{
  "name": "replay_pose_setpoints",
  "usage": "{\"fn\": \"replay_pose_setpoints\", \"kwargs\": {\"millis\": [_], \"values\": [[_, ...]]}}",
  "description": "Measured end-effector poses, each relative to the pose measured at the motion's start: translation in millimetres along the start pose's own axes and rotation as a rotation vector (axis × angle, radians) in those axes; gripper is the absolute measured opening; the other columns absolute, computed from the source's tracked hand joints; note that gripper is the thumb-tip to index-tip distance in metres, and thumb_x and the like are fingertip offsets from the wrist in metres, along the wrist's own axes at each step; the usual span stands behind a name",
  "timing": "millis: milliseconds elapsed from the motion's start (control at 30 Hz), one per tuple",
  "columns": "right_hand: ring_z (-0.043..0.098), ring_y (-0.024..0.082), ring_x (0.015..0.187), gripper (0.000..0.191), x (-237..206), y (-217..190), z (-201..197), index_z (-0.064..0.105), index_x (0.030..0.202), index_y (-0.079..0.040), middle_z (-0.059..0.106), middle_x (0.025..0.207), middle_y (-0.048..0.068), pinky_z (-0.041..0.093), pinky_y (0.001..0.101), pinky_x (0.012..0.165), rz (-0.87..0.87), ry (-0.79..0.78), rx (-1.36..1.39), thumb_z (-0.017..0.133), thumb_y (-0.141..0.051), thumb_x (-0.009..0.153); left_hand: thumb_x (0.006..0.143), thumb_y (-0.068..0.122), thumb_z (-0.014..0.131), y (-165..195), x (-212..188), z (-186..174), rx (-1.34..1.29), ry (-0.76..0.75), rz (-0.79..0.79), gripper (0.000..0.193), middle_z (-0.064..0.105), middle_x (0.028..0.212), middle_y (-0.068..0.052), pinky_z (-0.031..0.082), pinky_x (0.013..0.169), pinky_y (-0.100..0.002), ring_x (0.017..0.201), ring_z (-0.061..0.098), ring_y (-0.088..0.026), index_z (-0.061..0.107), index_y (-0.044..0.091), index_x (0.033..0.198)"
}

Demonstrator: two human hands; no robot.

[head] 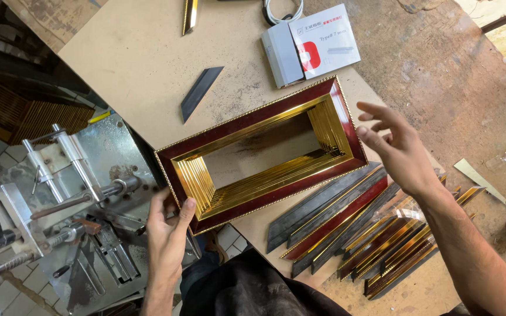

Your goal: The person assembles picture frames by joining pre-cut frame pieces using a corner-joining machine. They repeatedly pick up frame pieces, align them in the machine, press the handle to join the corners, and place the completed frames on a stack.

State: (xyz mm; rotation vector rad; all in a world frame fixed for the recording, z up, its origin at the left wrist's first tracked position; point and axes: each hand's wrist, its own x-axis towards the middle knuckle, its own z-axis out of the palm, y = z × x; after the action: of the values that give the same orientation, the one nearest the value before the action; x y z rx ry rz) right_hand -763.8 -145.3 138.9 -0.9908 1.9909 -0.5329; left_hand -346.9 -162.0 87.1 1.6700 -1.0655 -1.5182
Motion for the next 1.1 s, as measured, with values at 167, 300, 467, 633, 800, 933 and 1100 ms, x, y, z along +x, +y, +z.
{"fn": "replay_pose_setpoints", "kwargs": {"millis": [167, 300, 467, 633, 800, 933, 1100], "values": [[0.037, 0.024, 0.141, 0.078, 25.7, 15.0, 12.9, 0.03, 0.161, -0.012, 0.035, 0.161, 0.013, 0.027, 0.0516, 0.117, 0.103, -0.196, 0.286, 0.04, -0.06, 0.101, 0.079, 0.04, 0.07, -4.3, 14.3, -4.3, -0.162, -0.034, -0.043, 0.077, 0.061, 0.14, -0.002, 0.036, 0.107, -0.042, 0.133, 0.051, -0.019, 0.046, 0.016, 0.149], [0.053, 0.035, 0.136, 0.092, 46.8, 23.8, 31.4, 0.05, 0.151, -0.003, 0.057, 0.149, 0.028, 0.034, 0.0493, 0.12, 0.27, -0.289, 0.564, 0.038, -0.073, 0.092, 0.083, 0.033, 0.073, -23.1, 29.7, -7.6, -0.571, -0.13, -0.417, 0.063, 0.066, 0.133, -0.01, 0.041, 0.109, -0.043, 0.124, 0.06, -0.025, 0.059, 0.003, 0.137], [0.055, 0.016, 0.13, 0.093, 51.0, 22.9, 30.0, 0.043, 0.152, -0.02, 0.058, 0.144, 0.001, 0.037, 0.0406, 0.113, 0.385, -0.416, 0.776, 0.024, -0.082, 0.085, 0.084, 0.034, 0.073, -56.7, 33.1, -11.8, -0.6, -0.179, -0.414, 0.062, 0.067, 0.128, -0.012, 0.046, 0.105, -0.043, 0.119, 0.062, -0.025, 0.059, 0.002, 0.135], [0.056, 0.019, 0.096, 0.097, 64.0, 12.6, 37.0, 0.06, 0.143, -0.014, 0.068, 0.116, 0.01, 0.044, 0.0427, 0.095, 0.37, -0.341, 0.612, 0.019, -0.084, 0.089, 0.084, 0.044, 0.073, -86.2, 33.5, -10.5, -0.527, -0.214, -0.351, 0.069, 0.068, 0.123, -0.015, 0.048, 0.101, -0.044, 0.116, 0.063, -0.027, 0.06, -0.001, 0.134], [0.058, 0.021, 0.102, 0.107, 80.3, 15.1, 38.9, 0.06, 0.144, -0.002, 0.068, 0.123, 0.015, 0.047, 0.0422, 0.092, 0.335, -0.429, 0.742, 0.019, -0.086, 0.093, 0.078, 0.048, 0.075, -106.8, 38.3, -14.1, -0.555, -0.24, -0.277, 0.074, 0.067, 0.118, -0.016, 0.054, 0.096, -0.046, 0.112, 0.066, -0.029, 0.059, -0.001, 0.132], [0.058, 0.027, 0.124, 0.11, 78.0, 24.4, 25.0, 0.043, 0.153, -0.008, 0.06, 0.144, 0.018, 0.047, 0.0452, 0.104, 0.334, -0.523, 0.653, 0.011, -0.087, 0.084, 0.082, 0.053, 0.076, -113.5, 37.5, -20.3, -0.552, -0.29, -0.219, 0.08, 0.066, 0.112, -0.02, 0.057, 0.09, -0.05, 0.109, 0.067, -0.034, 0.059, -0.008, 0.131], [0.003, 0.022, 0.155, 0.114, 68.7, 24.6, 14.1, 0.008, 0.164, -0.019, 0.004, 0.17, 0.006, 0.014, 0.0501, 0.121, 0.204, -0.591, 0.59, 0.038, -0.085, 0.075, 0.078, 0.056, 0.076, -112.9, 35.4, -22.6, -0.572, -0.283, -0.213, 0.085, 0.064, 0.118, -0.019, 0.056, 0.092, -0.048, 0.11, 0.064, -0.033, 0.056, -0.004, 0.134]]}}
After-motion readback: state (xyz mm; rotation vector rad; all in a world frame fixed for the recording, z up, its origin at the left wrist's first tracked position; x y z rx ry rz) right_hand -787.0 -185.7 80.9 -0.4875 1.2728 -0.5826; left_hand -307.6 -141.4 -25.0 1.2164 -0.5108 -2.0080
